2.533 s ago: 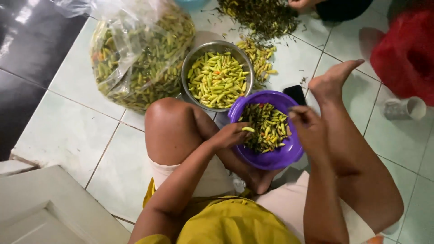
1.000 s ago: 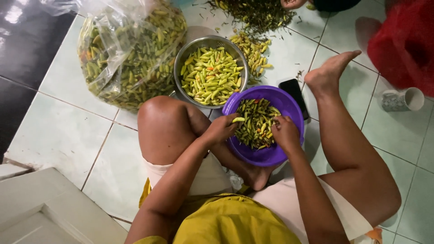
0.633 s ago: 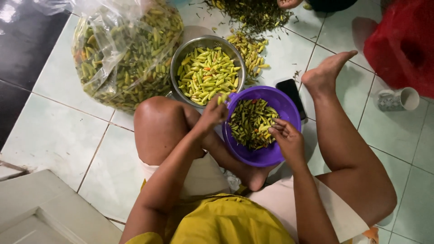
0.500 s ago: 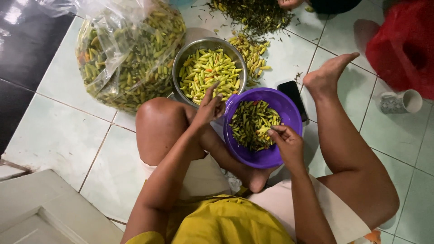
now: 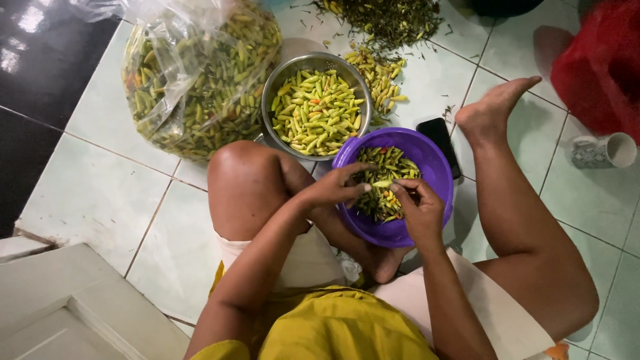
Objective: Removing stems from green chilis by hand and sorting them into a bowl
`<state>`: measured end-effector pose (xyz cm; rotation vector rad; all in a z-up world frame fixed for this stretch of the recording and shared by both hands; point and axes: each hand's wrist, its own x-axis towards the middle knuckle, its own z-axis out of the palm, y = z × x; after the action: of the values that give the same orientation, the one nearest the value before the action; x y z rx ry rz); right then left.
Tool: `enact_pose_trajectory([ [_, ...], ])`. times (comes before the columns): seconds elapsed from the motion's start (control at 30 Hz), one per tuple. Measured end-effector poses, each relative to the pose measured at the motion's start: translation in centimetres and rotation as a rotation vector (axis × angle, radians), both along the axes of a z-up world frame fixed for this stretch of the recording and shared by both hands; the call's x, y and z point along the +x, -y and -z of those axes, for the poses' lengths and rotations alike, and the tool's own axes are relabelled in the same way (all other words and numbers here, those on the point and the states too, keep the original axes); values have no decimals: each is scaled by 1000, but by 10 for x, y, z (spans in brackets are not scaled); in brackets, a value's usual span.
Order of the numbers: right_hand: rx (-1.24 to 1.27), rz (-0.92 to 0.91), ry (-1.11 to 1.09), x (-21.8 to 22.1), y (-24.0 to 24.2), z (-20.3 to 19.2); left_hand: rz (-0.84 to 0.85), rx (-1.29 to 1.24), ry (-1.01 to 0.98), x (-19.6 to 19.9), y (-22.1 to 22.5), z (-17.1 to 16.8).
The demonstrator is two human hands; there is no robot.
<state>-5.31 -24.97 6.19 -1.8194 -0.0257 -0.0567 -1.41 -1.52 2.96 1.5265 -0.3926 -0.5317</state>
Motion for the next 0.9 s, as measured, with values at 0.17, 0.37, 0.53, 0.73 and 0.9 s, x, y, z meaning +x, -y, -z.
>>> enact_pose_trajectory([
  [0.17, -126, -65, 92, -2, -29, -27, 89, -22, 11, -2, 3, 27],
  [0.37, -152, -111, 72, -9, -33, -13, 191, 257, 39, -1, 8, 62],
  [0.53, -125, -121, 49, -13, -29, 1, 207, 604, 101, -2, 21, 57],
  [0.73, -72, -91, -26, -16, -25, 14, 147, 673, 170, -16, 21, 20],
  [0.9, 44, -89, -130, -20, -18, 33, 176, 755, 263, -13, 24, 27],
])
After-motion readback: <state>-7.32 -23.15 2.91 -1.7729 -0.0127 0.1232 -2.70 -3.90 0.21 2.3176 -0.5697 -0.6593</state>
